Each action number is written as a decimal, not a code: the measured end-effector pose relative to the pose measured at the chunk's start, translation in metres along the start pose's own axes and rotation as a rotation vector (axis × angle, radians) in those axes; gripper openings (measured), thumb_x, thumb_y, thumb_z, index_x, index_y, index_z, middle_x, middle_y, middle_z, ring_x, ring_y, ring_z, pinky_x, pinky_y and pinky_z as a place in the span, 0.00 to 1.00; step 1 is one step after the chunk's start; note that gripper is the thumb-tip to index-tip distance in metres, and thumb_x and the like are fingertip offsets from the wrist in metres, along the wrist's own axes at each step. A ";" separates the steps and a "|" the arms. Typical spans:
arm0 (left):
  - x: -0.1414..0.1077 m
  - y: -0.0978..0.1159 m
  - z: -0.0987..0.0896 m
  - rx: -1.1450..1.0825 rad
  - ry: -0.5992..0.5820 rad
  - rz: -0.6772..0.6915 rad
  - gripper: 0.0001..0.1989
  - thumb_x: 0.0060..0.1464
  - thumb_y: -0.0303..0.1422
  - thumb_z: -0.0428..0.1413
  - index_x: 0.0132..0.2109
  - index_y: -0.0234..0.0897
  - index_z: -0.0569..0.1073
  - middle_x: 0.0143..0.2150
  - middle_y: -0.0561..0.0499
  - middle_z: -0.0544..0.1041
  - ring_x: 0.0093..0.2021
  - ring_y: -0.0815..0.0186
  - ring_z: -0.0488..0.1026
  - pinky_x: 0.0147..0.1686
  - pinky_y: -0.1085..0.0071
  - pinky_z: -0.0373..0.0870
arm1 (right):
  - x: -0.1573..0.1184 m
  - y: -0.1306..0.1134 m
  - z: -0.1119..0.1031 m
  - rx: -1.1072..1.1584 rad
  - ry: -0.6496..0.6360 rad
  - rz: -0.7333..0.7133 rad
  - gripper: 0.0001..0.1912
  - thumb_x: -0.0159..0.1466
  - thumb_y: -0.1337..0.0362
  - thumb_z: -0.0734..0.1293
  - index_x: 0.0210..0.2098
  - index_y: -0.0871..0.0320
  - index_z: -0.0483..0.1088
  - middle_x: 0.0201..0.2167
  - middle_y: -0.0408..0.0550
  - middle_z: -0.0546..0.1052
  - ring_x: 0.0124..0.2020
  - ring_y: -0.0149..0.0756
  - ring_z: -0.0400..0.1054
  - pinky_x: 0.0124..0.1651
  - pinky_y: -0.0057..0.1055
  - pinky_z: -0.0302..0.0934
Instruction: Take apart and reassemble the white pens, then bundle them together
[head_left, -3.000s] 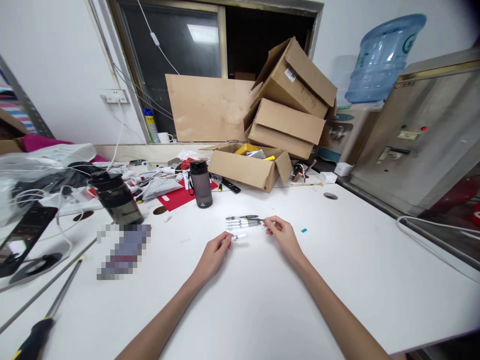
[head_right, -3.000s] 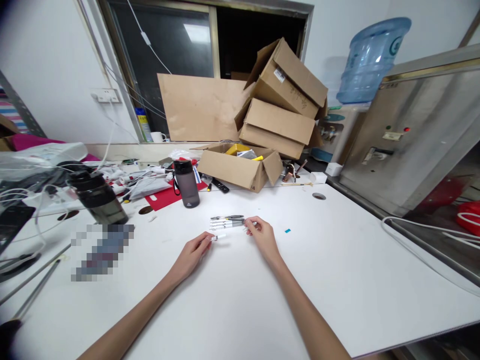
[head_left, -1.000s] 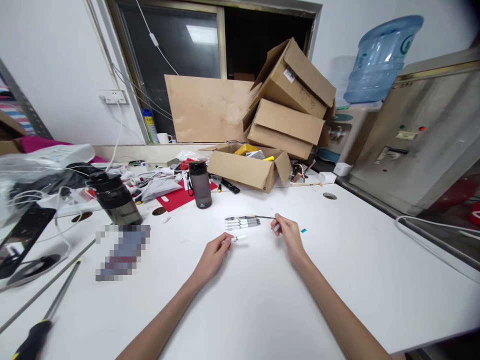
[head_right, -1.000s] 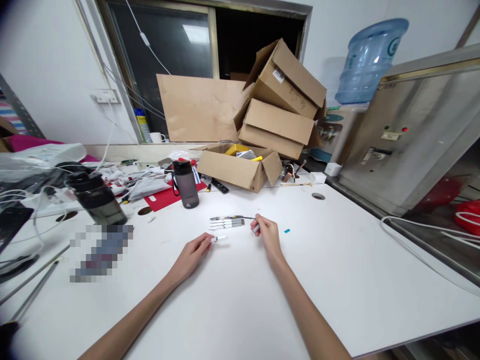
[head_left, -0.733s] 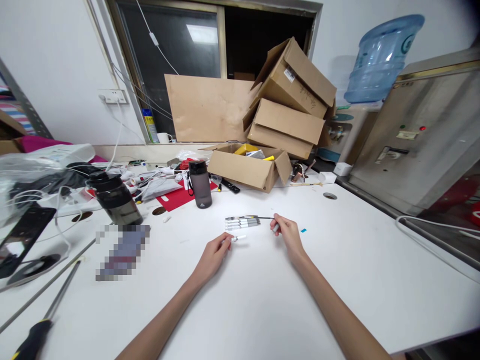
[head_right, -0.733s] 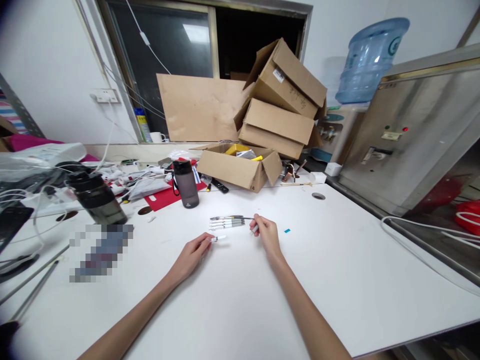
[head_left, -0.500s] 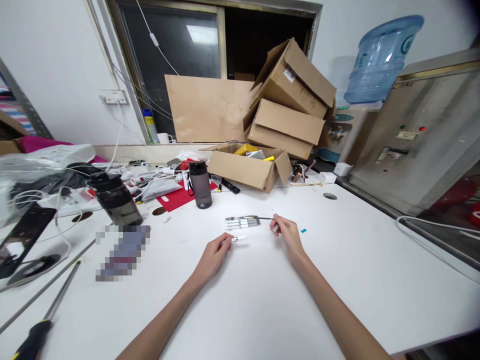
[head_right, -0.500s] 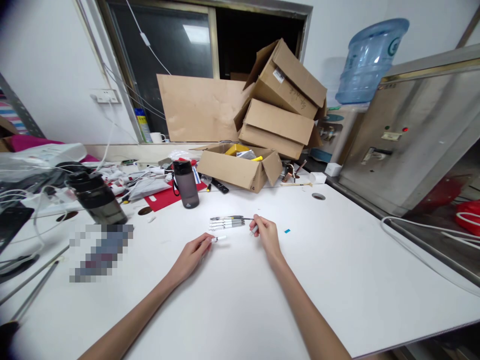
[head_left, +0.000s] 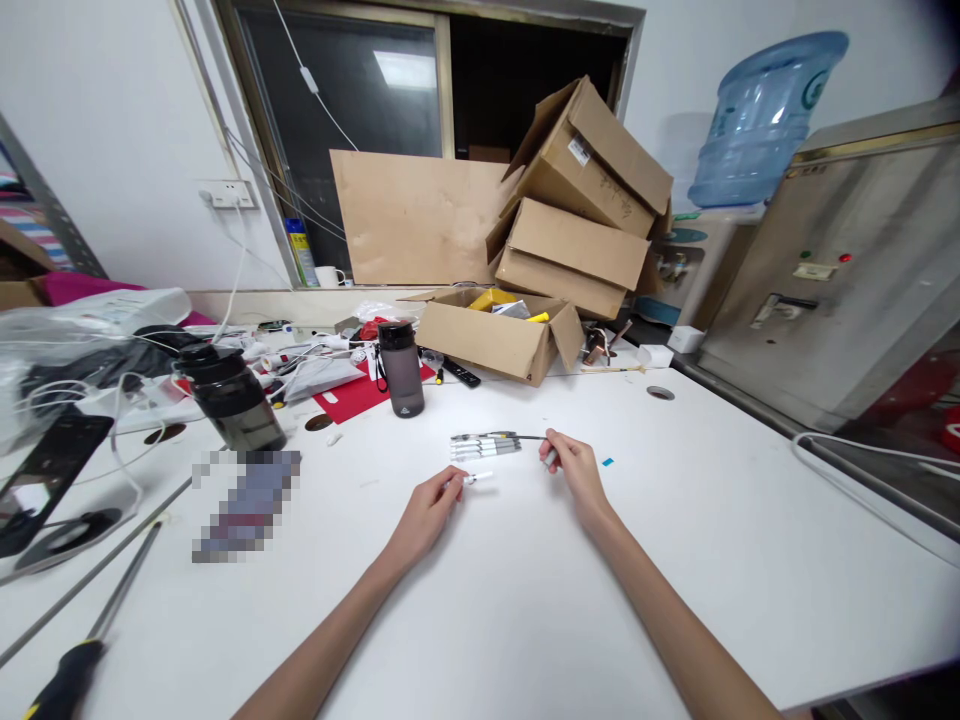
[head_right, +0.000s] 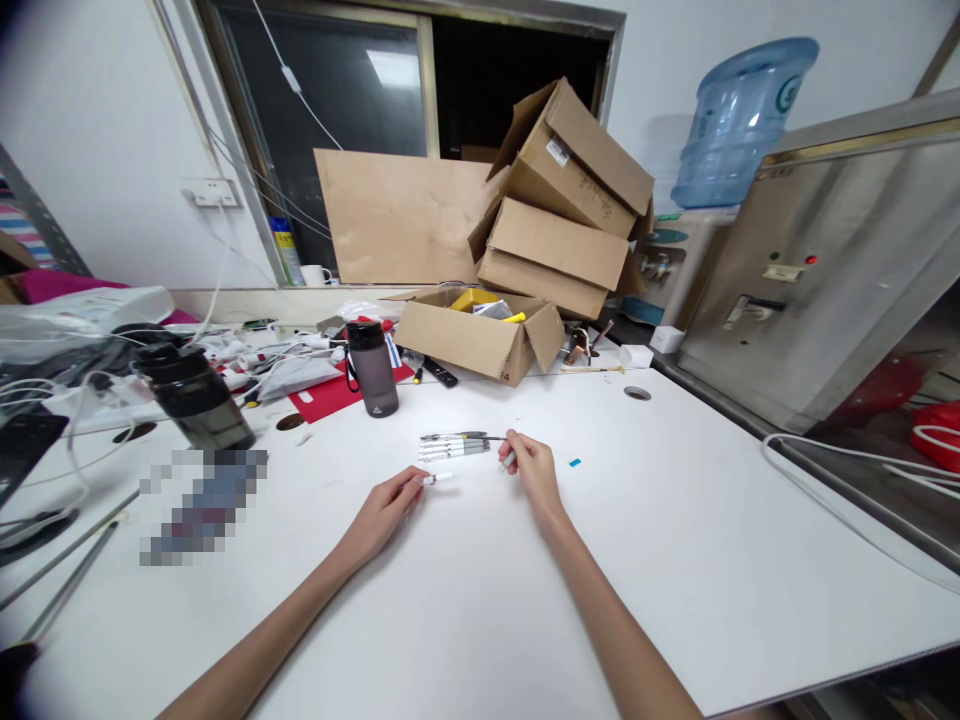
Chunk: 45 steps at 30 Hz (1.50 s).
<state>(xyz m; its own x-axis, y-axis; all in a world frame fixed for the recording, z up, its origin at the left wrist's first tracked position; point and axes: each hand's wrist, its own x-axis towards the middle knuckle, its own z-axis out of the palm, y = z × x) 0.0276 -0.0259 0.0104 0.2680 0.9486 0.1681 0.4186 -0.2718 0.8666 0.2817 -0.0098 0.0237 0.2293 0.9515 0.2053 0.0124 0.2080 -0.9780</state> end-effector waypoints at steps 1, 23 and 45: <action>0.000 0.000 0.000 0.005 -0.001 -0.005 0.21 0.65 0.49 0.45 0.41 0.39 0.75 0.28 0.55 0.70 0.30 0.64 0.65 0.34 0.71 0.60 | 0.000 0.000 0.000 0.000 -0.001 0.002 0.24 0.61 0.44 0.68 0.21 0.59 0.73 0.22 0.46 0.73 0.21 0.31 0.61 0.28 0.30 0.56; 0.001 -0.004 0.001 -0.022 -0.024 -0.015 0.20 0.66 0.47 0.45 0.42 0.39 0.74 0.29 0.56 0.68 0.30 0.65 0.64 0.34 0.72 0.58 | 0.000 0.002 0.000 -0.063 -0.122 -0.073 0.22 0.61 0.44 0.68 0.27 0.57 0.74 0.28 0.47 0.74 0.26 0.34 0.64 0.32 0.31 0.59; 0.000 -0.003 0.000 -0.032 -0.024 -0.014 0.20 0.66 0.48 0.45 0.44 0.39 0.75 0.29 0.55 0.69 0.31 0.64 0.64 0.34 0.71 0.58 | -0.001 0.004 -0.001 -0.165 -0.160 -0.132 0.17 0.62 0.48 0.68 0.33 0.57 0.75 0.31 0.47 0.76 0.28 0.35 0.64 0.32 0.30 0.58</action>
<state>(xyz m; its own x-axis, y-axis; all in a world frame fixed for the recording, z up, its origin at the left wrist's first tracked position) 0.0268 -0.0252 0.0078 0.2835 0.9480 0.1449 0.3945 -0.2530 0.8834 0.2827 -0.0097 0.0197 0.0585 0.9449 0.3221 0.1940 0.3057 -0.9321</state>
